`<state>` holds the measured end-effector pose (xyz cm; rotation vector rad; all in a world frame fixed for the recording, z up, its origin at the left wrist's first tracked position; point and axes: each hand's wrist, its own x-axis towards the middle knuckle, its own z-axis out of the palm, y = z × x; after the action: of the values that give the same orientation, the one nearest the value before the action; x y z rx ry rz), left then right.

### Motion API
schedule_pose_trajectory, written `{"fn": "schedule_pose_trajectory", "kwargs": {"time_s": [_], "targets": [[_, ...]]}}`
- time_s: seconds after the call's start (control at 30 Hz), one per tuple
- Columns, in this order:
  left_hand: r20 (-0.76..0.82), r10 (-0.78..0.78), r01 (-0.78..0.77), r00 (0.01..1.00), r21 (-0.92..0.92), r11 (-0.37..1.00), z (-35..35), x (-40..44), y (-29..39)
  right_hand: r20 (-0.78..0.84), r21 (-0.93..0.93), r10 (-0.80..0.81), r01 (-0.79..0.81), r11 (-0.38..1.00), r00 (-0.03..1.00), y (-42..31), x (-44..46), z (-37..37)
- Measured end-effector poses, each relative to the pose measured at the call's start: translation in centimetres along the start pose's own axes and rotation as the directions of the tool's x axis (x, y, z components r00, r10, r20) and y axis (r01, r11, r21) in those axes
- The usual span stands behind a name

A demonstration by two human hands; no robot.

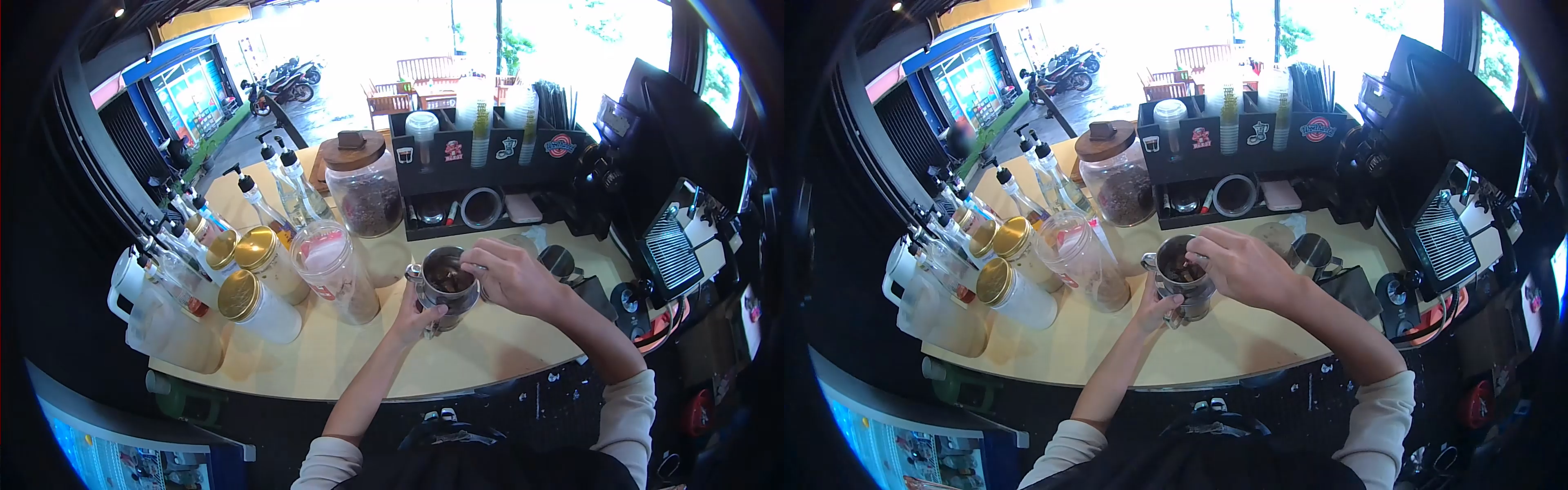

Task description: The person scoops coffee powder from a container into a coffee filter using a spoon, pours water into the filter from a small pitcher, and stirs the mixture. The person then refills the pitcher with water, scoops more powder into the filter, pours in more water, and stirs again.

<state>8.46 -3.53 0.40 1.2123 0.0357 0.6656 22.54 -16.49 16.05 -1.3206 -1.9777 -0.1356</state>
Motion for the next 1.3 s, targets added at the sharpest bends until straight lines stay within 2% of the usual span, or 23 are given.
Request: {"fn": "schedule_pose_trajectory", "kwargs": {"time_s": [0.03, 0.17, 0.27, 0.33, 0.47, 0.57, 0.63, 0.73, 0.87, 0.93, 1.07, 1.13, 1.17, 1.23, 1.3], "targets": [[0.003, 0.000, 0.000, 1.000, -0.001, 1.000, 0.0, 0.0, 0.1, 0.001, 0.046, 0.056, -0.056, 0.997, 0.998, 0.1, -0.1, 0.1], [-0.011, -0.020, 0.021, 1.000, 0.029, 0.999, -0.4, 0.0, -0.3, 0.051, 0.067, 0.059, -0.062, 0.996, 0.997, -0.2, 0.0, -0.3], [-0.024, -0.038, 0.038, 0.999, 0.020, 0.999, -0.5, -0.2, -0.4, -0.021, -0.041, 0.047, -0.048, 0.998, 0.999, 0.6, -0.2, -0.2], [-0.028, -0.053, 0.053, 0.998, 0.017, 0.998, -0.3, -0.2, -0.2, 0.033, 0.126, 0.104, -0.107, 0.986, 0.994, 0.5, -0.2, -0.1], [-0.025, -0.028, 0.028, 0.999, 0.007, 1.000, -0.2, -0.2, -0.1, 0.047, 0.083, 0.072, -0.076, 0.994, 0.996, 0.4, 0.0, -0.3], [-0.014, -0.012, 0.011, 1.000, -0.003, 1.000, -0.3, -0.2, -0.4, 0.000, 0.060, 0.127, -0.127, 0.990, 0.992, 0.7, 0.0, -0.1], [-0.012, -0.001, 0.001, 1.000, 0.008, 1.000, -0.4, 0.0, -0.3, 0.079, 0.157, 0.123, -0.134, 0.979, 0.989, 0.0, -0.1, -0.3], [-0.004, 0.020, -0.020, 1.000, 0.001, 1.000, -0.4, -0.1, -0.4, 0.012, 0.053, 0.068, -0.069, 0.996, 0.998, 1.0, -0.1, -0.4], [-0.006, 0.008, -0.008, 1.000, 0.015, 1.000, -0.7, -0.1, -0.7, 0.003, 0.131, 0.045, -0.045, 0.990, 0.999, 1.1, -0.1, -0.1], [-0.003, 0.016, -0.016, 1.000, 0.013, 1.000, -0.8, -0.2, -0.8, 0.057, 0.134, 0.104, -0.111, 0.985, 0.993, 0.4, 0.0, -0.5], [0.003, 0.020, -0.020, 1.000, 0.002, 1.000, -0.8, -0.1, -1.0, 0.032, 0.062, 0.159, -0.161, 0.985, 0.987, 1.0, 0.2, -0.7], [0.010, 0.039, -0.039, 0.999, 0.005, 0.999, -0.6, 0.0, -0.5, 0.056, 0.199, 0.157, -0.165, 0.966, 0.986, 0.4, 0.2, -0.5], [-0.008, -0.018, 0.017, 1.000, -0.011, 1.000, -0.4, -0.2, -0.2, 0.057, 0.200, 0.154, -0.163, 0.966, 0.986, 0.6, 0.2, -0.5], [-0.028, -0.076, 0.075, 0.997, -0.027, 0.997, -0.5, -0.4, -0.2, 0.005, 0.058, 0.047, -0.047, 0.997, 0.999, 1.1, 0.3, -0.6], [0.009, 0.012, -0.012, 1.000, 0.033, 0.999, -0.9, -0.1, -0.9, 0.011, 0.074, 0.069, -0.070, 0.995, 0.998, 1.3, 0.3, -0.2]]}}
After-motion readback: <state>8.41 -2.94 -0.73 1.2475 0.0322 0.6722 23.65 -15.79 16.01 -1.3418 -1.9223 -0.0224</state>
